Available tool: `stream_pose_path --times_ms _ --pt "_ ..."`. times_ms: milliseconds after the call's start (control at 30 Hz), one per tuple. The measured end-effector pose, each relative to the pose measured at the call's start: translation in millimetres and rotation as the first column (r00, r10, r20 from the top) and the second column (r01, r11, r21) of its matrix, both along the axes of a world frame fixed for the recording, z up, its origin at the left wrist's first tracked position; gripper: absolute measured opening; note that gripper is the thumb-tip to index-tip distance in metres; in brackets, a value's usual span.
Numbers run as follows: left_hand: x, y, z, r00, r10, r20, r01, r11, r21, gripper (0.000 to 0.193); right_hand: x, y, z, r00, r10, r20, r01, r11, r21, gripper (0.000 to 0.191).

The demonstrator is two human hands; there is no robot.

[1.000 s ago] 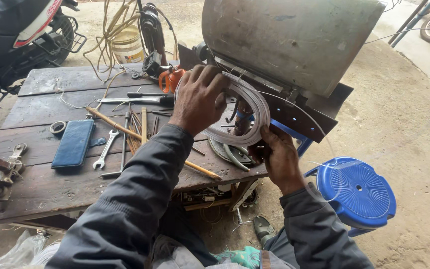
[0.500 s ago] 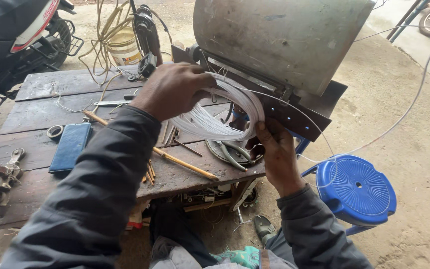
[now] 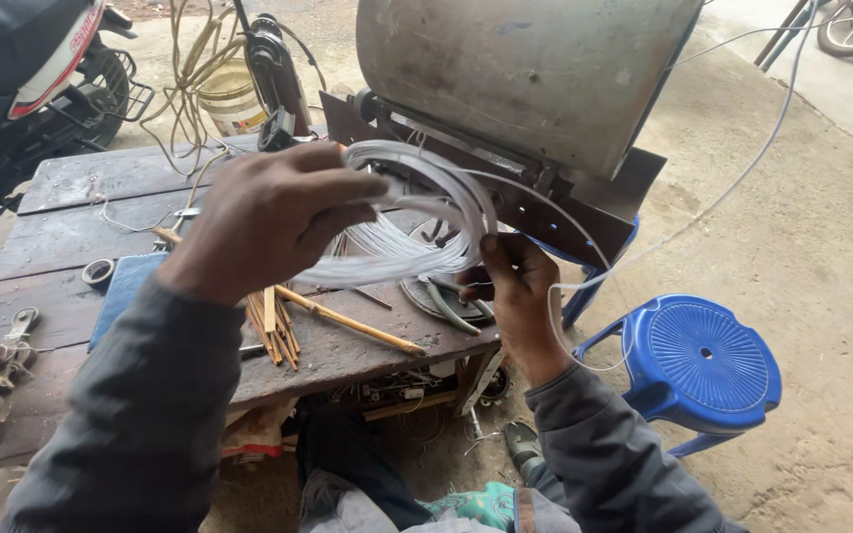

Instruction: The person winds a length of thin white wire by hand into a coil and inserts it into a cylindrical metal housing. They repeat this process with several coils, using a small metal rod to push and arrange the wire inside the housing.

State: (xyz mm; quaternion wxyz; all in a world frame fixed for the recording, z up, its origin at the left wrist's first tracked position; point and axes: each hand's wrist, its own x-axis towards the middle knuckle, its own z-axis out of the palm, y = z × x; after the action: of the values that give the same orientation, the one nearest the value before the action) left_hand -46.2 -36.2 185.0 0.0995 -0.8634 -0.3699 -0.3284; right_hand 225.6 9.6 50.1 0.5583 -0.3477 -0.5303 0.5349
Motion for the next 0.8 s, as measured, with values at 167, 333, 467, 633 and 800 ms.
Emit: stream_pose_path --times_ms 167,333,467,633,800 --pt "-20 -32 -19 0.945 -0.106 0.310 0.168 0.969 -0.181 0.017 15 7 4 0.994 0.053 0.095 -0.051 0.999 -0.017 0.028" --pt "-2 -66 -70 0.886 0.135 0.444 0.032 0.936 -0.350 0.032 25 -15 0 0.816 -0.284 0.503 0.128 0.938 0.322 0.018" --pt "34 -91 -88 0.854 0.064 0.517 0.112 0.947 -0.302 0.028 37 -51 5 0.844 -0.338 0.416 0.018 0.794 0.608 0.019" --pt "65 -112 -85 0.932 -0.018 0.361 0.161 0.914 -0.371 0.027 58 -61 40 0.857 -0.106 0.504 -0.249 0.771 0.586 0.050" --pt "80 -115 -95 0.966 -0.115 0.231 0.196 0.911 -0.364 0.036 59 -63 61 0.583 0.044 0.812 -0.704 0.527 0.477 0.085"
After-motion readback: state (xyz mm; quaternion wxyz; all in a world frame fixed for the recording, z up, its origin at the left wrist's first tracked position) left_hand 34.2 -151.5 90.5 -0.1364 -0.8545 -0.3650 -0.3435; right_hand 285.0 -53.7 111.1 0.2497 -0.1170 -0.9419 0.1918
